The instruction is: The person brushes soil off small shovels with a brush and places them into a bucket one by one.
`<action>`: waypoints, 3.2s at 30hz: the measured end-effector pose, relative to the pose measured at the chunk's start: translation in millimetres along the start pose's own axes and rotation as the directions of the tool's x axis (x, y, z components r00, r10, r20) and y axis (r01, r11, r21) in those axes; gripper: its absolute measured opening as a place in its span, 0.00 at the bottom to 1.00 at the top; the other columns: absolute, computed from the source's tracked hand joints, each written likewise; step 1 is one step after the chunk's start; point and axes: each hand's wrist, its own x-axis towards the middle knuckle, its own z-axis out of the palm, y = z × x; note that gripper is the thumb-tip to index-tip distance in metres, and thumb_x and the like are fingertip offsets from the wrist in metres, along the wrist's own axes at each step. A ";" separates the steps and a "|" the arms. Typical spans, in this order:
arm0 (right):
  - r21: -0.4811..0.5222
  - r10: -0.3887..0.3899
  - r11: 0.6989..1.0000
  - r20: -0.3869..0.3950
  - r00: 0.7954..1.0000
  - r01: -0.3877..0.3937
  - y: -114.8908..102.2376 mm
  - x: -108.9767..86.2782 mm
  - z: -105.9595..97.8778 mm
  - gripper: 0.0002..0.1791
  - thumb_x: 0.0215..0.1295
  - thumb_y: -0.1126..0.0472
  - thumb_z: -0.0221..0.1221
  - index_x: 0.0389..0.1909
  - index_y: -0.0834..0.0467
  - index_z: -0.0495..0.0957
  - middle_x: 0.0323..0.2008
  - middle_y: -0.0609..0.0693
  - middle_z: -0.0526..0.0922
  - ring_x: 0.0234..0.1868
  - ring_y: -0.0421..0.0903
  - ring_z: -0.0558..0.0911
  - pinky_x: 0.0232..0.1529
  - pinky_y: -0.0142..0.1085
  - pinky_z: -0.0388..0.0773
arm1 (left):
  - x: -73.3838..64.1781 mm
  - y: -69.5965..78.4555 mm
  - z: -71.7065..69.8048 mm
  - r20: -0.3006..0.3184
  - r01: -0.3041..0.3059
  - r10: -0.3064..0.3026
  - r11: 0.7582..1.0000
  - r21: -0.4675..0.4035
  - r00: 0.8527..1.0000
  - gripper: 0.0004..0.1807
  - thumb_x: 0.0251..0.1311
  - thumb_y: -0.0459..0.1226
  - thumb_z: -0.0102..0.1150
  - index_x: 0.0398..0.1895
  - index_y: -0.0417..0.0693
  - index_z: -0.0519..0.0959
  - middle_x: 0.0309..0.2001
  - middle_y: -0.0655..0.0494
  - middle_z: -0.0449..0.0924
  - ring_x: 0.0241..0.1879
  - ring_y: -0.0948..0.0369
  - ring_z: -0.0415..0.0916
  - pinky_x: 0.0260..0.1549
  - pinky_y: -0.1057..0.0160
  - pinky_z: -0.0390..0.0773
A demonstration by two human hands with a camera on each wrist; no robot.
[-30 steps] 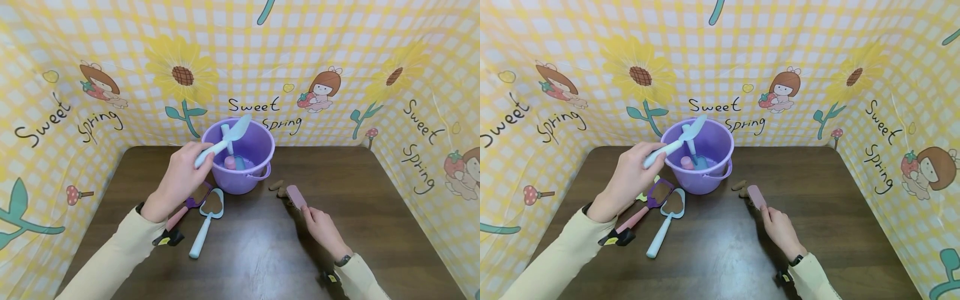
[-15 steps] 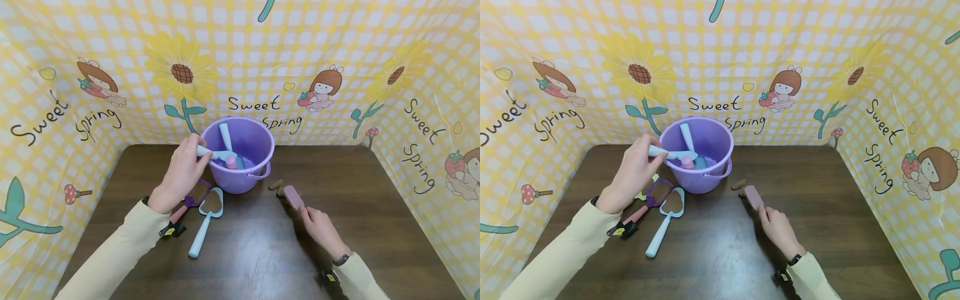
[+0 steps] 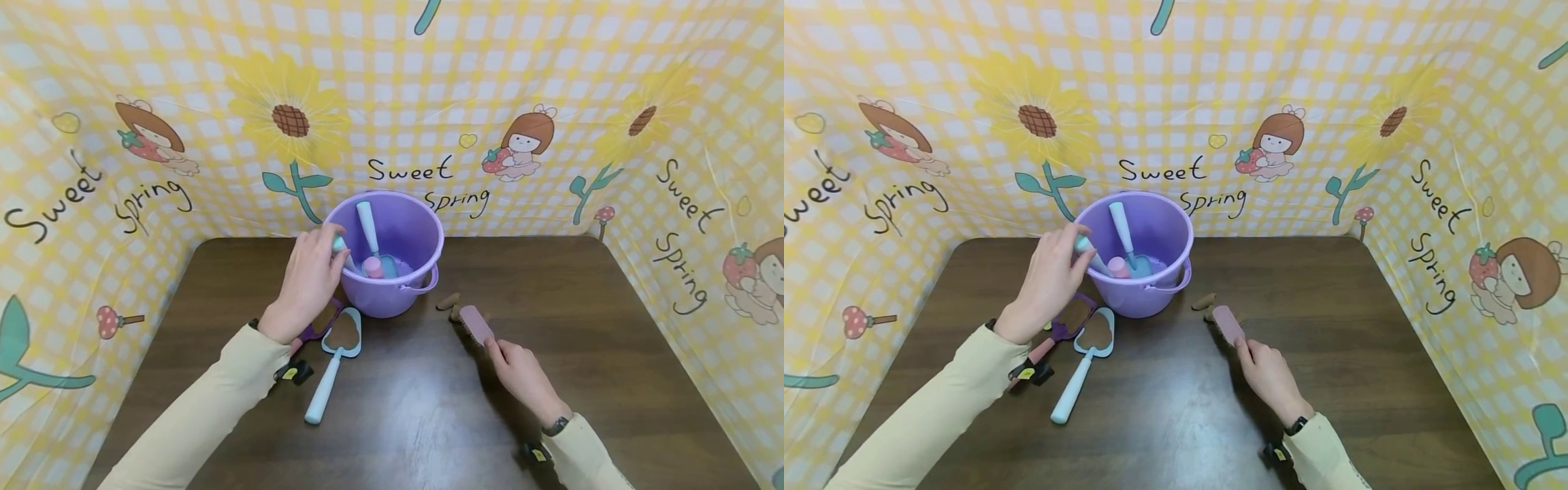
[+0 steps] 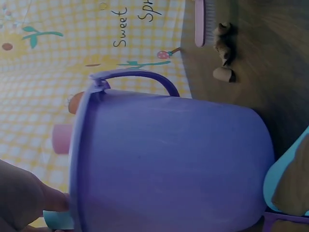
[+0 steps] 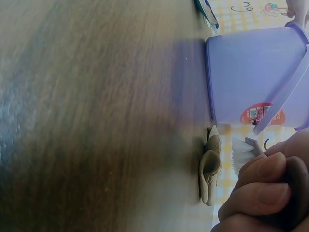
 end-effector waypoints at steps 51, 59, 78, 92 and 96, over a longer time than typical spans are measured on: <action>0.015 -0.117 0.993 0.007 0.993 0.117 -0.8 -3.2 8.1 0.25 0.82 0.48 0.50 0.22 0.55 0.70 0.17 0.43 0.62 0.18 0.41 0.64 0.22 0.35 0.61 | -139.2 -20.1 30.8 0.572 0.167 -0.313 0.941 0.294 0.758 0.30 0.64 0.49 0.70 0.56 0.32 0.77 0.29 0.47 0.81 0.23 0.58 0.76 0.20 0.56 0.74; -0.015 -0.063 0.998 0.056 0.996 0.064 -7.1 -1.9 6.8 0.22 0.81 0.52 0.52 0.23 0.55 0.71 0.17 0.44 0.63 0.19 0.42 0.66 0.24 0.35 0.63 | -141.0 -17.9 33.6 0.569 0.213 -0.337 0.938 0.275 0.750 0.23 0.63 0.41 0.69 0.50 0.31 0.74 0.25 0.49 0.75 0.19 0.59 0.73 0.18 0.58 0.73; -0.042 -0.056 0.997 0.062 0.997 0.059 -9.8 -2.9 7.1 0.22 0.82 0.54 0.53 0.22 0.55 0.71 0.18 0.44 0.63 0.19 0.42 0.66 0.25 0.35 0.63 | -145.8 -6.5 30.4 0.515 0.119 -0.239 0.960 0.254 0.824 0.12 0.59 0.34 0.62 0.38 0.43 0.67 0.19 0.56 0.67 0.16 0.58 0.66 0.13 0.55 0.65; -0.031 -0.116 0.993 0.036 0.993 0.117 -20.3 -3.3 13.3 0.21 0.80 0.52 0.55 0.22 0.53 0.71 0.17 0.42 0.63 0.18 0.40 0.65 0.23 0.34 0.63 | -131.7 15.0 44.4 0.569 0.167 -0.144 0.986 0.012 0.810 0.10 0.58 0.31 0.63 0.41 0.48 0.75 0.25 0.61 0.71 0.23 0.63 0.68 0.20 0.60 0.69; -0.035 -0.155 0.987 0.020 0.988 0.155 -26.7 -1.4 17.0 0.23 0.81 0.52 0.55 0.21 0.52 0.69 0.17 0.41 0.63 0.19 0.40 0.66 0.24 0.34 0.64 | -124.1 21.6 48.6 0.555 0.174 -0.129 0.984 -0.029 0.822 0.10 0.59 0.30 0.63 0.43 0.47 0.76 0.26 0.61 0.72 0.24 0.63 0.69 0.22 0.62 0.70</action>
